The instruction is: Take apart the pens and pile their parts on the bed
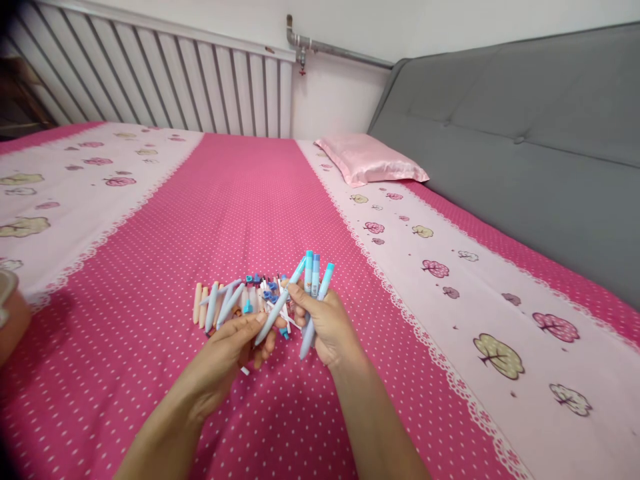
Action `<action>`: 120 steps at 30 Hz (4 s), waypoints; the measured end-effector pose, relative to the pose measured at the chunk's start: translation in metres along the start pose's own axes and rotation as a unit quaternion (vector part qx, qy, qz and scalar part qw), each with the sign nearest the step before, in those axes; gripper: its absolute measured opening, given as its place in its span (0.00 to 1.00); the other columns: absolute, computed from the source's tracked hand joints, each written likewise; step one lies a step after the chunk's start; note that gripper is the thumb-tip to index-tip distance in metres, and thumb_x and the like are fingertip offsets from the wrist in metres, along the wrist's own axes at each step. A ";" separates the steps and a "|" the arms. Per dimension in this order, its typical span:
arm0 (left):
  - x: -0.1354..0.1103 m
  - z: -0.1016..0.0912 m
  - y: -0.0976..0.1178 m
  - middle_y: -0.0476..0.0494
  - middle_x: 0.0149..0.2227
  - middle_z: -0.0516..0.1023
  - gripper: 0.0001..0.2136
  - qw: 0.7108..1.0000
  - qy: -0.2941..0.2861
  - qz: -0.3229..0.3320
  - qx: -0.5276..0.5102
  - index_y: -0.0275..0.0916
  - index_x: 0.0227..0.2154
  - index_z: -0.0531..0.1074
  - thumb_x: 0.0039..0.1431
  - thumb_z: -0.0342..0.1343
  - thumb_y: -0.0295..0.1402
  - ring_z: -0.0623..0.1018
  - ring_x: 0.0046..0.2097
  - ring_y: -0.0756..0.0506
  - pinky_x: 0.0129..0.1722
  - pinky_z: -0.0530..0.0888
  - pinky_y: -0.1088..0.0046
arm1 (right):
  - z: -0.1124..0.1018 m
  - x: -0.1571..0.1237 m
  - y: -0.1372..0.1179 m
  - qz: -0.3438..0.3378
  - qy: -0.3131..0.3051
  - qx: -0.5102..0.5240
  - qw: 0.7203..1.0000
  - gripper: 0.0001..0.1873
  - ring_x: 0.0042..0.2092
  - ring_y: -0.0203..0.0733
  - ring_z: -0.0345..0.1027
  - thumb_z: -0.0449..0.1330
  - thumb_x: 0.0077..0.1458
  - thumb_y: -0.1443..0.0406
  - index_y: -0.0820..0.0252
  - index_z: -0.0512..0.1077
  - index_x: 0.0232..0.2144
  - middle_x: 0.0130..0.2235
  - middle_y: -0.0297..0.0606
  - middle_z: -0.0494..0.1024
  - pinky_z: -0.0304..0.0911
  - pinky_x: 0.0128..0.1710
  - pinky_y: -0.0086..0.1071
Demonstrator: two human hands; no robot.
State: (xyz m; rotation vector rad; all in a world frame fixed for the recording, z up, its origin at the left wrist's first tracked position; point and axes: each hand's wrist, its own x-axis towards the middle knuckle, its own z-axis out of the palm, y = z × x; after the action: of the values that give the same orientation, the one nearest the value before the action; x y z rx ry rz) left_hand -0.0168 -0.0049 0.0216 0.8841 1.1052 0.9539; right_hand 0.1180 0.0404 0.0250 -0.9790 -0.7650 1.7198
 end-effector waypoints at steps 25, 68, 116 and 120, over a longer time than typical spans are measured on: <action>0.008 -0.003 0.000 0.54 0.18 0.69 0.21 0.982 0.157 0.098 0.028 0.35 0.31 0.67 0.34 0.65 0.41 0.66 0.19 0.55 0.19 0.61 0.82 | 0.007 -0.001 0.001 -0.057 0.058 0.020 0.996 0.20 0.18 0.26 0.51 0.68 0.34 0.57 0.64 0.72 0.29 0.16 0.25 0.61 0.48 0.16 0.21; 0.006 -0.018 -0.001 0.50 0.15 0.67 0.22 0.964 0.207 0.089 0.141 0.35 0.19 0.66 0.51 0.48 0.51 0.65 0.17 0.53 0.19 0.61 0.78 | -0.015 0.004 -0.016 -0.089 0.118 0.037 0.988 0.17 0.18 0.24 0.52 0.70 0.32 0.61 0.62 0.68 0.23 0.22 0.28 0.69 0.48 0.14 0.19; -0.012 -0.030 0.021 0.54 0.11 0.59 0.17 0.923 0.347 0.152 0.067 0.36 0.11 0.62 0.48 0.55 0.41 0.58 0.16 0.55 0.15 0.55 0.79 | -0.023 0.003 -0.009 -0.027 -0.041 -0.371 0.928 0.08 0.20 0.32 0.59 0.60 0.45 0.63 0.62 0.72 0.28 0.16 0.27 0.66 0.54 0.25 0.27; -0.009 -0.033 0.020 0.53 0.13 0.63 0.16 0.857 0.465 0.140 0.174 0.36 0.16 0.67 0.47 0.54 0.44 0.60 0.16 0.54 0.17 0.56 0.78 | -0.047 0.019 -0.003 -0.063 0.086 -0.401 0.910 0.10 0.20 0.34 0.61 0.58 0.44 0.63 0.64 0.72 0.29 0.16 0.28 0.67 0.56 0.26 0.29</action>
State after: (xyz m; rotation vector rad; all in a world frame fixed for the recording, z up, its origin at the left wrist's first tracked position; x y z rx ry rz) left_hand -0.0537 -0.0032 0.0357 0.8936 2.0654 1.5272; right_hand 0.1565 0.0615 0.0004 -1.5600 -1.4305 1.1681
